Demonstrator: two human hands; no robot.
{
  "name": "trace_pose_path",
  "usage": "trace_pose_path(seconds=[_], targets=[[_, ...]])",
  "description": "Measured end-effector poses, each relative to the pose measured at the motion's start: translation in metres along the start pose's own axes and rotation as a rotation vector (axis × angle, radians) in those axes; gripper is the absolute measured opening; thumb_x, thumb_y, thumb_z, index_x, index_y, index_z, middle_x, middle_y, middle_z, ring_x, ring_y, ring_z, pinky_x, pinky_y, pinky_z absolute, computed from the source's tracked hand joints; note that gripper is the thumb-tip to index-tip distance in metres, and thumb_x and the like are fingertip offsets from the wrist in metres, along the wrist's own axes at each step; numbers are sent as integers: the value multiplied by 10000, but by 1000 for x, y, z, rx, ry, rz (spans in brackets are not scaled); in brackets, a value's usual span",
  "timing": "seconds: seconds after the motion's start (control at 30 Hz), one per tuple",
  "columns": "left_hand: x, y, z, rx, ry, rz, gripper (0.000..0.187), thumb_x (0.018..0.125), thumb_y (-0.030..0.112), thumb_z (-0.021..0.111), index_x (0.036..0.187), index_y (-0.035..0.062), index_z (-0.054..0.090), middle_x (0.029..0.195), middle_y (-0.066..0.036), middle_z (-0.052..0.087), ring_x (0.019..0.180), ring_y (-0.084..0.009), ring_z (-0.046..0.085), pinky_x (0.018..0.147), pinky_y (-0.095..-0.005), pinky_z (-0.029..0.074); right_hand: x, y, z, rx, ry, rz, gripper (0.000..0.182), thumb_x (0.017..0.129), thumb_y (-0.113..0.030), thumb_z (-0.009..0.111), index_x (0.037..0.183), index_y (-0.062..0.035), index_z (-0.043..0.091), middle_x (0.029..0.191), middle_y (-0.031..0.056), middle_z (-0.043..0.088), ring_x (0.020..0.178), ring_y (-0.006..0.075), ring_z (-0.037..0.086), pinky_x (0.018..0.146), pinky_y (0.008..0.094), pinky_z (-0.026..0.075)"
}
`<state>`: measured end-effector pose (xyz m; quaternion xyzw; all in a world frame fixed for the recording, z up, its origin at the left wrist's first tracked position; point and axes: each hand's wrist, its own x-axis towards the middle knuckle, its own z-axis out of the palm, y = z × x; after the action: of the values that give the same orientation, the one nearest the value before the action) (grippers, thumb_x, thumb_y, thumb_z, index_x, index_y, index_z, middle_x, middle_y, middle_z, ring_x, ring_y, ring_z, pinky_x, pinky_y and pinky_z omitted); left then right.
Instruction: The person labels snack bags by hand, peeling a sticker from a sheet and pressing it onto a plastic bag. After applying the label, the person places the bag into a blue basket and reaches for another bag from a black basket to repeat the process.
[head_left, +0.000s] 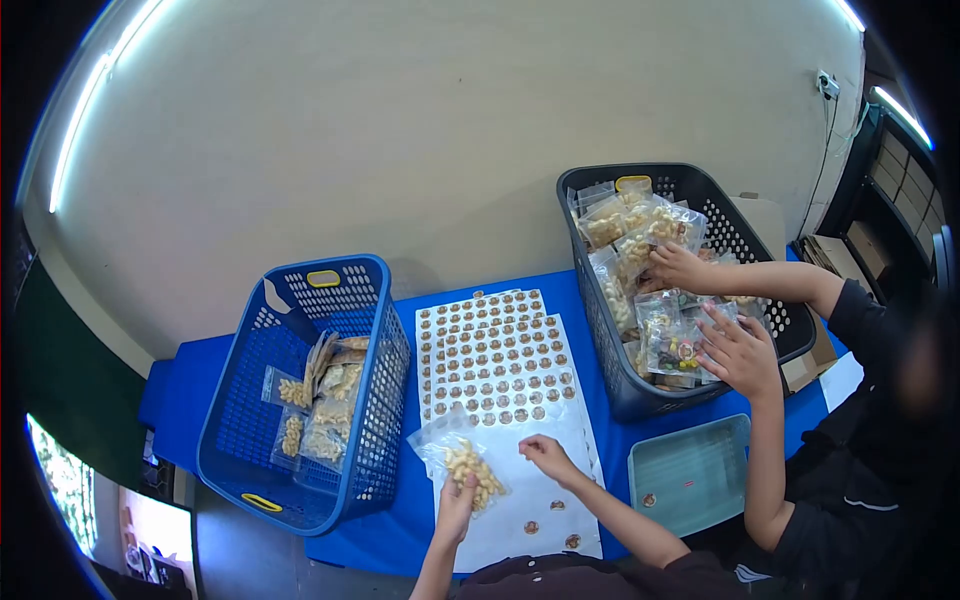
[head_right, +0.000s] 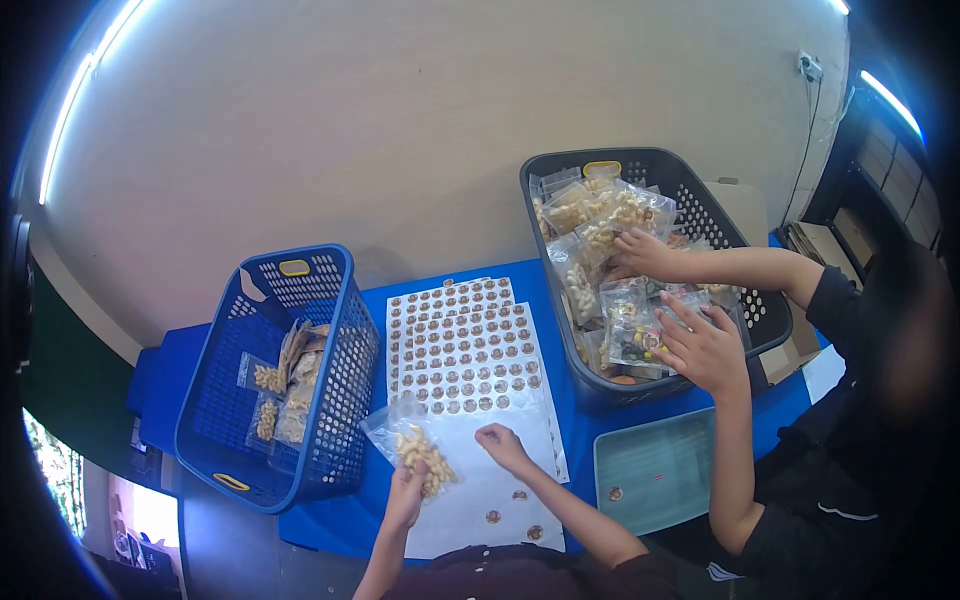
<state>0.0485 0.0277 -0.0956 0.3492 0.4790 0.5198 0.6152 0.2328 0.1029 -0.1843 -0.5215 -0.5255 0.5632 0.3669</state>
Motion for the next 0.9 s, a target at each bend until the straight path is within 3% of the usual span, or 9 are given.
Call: trace_pose_path(seconds=[0.1, 0.13, 0.27, 0.5, 0.7, 0.8, 0.9], targets=[[6, 13, -2, -82, 39, 13, 318, 916, 208, 390, 1147, -9, 402, 1077, -99, 518, 933, -155, 544, 793, -270, 454, 48, 51, 2, -440, 179, -25, 380, 749, -206, 603, 1056, -3, 507, 920, 129, 554, 796, 202, 547, 692, 297, 443], [9, 14, -3, -118, 56, 17, 316, 915, 206, 392, 1147, -10, 403, 1072, -101, 521, 930, -155, 546, 791, -270, 454, 60, 53, 3, -548, 266, -51, 456, 725, -202, 615, 1110, -9, 464, 972, 163, 510, 870, 288, 519, 736, 376, 429], [11, 14, -8, -154, 88, -9, 313, 914, 200, 397, 1142, -14, 410, 1045, -107, 539, 913, -155, 556, 779, -265, 456, 77, 58, -11, -917, 387, -47, 446, 702, -159, 615, 1109, -42, 476, 1041, 130, 442, 992, 294, 417, 798, 434, 373], [5, 2, -12, -9, 72, -103, 337, 896, 216, 451, 1117, -37, 430, 987, -89, 558, 856, -120, 553, 730, -235, 449, 80, 60, -9, -856, 447, -83, 368, 655, -134, 654, 993, -78, 519, 1009, 107, 422, 972, 266, 418, 786, 429, 377], [2, 15, 6, 25, 51, -42, 327, 892, 195, 456, 1122, -37, 427, 977, -83, 558, 846, -115, 558, 719, -230, 456, 72, 50, -13, -910, 285, -86, 268, 654, -71, 600, 911, -90, 524, 1023, 131, 413, 962, 289, 416, 784, 436, 386], [-4, 24, 12, 15, 48, -21, 320, 882, 178, 481, 1120, -31, 434, 965, -76, 560, 838, -103, 548, 716, -225, 447, 63, 61, -21, -950, 160, -225, 280, 647, -48, 576, 919, -99, 526, 1033, 130, 414, 969, 298, 412, 785, 429, 394], [-9, 22, 10, 21, 31, -51, 319, 876, 169, 495, 1120, -28, 435, 962, -78, 559, 831, -101, 546, 714, -224, 446, 59, 66, -29, -823, 107, -239, 250, 633, -38, 581, 872, -77, 519, 1020, 150, 432, 970, 322, 423, 800, 405, 394]])
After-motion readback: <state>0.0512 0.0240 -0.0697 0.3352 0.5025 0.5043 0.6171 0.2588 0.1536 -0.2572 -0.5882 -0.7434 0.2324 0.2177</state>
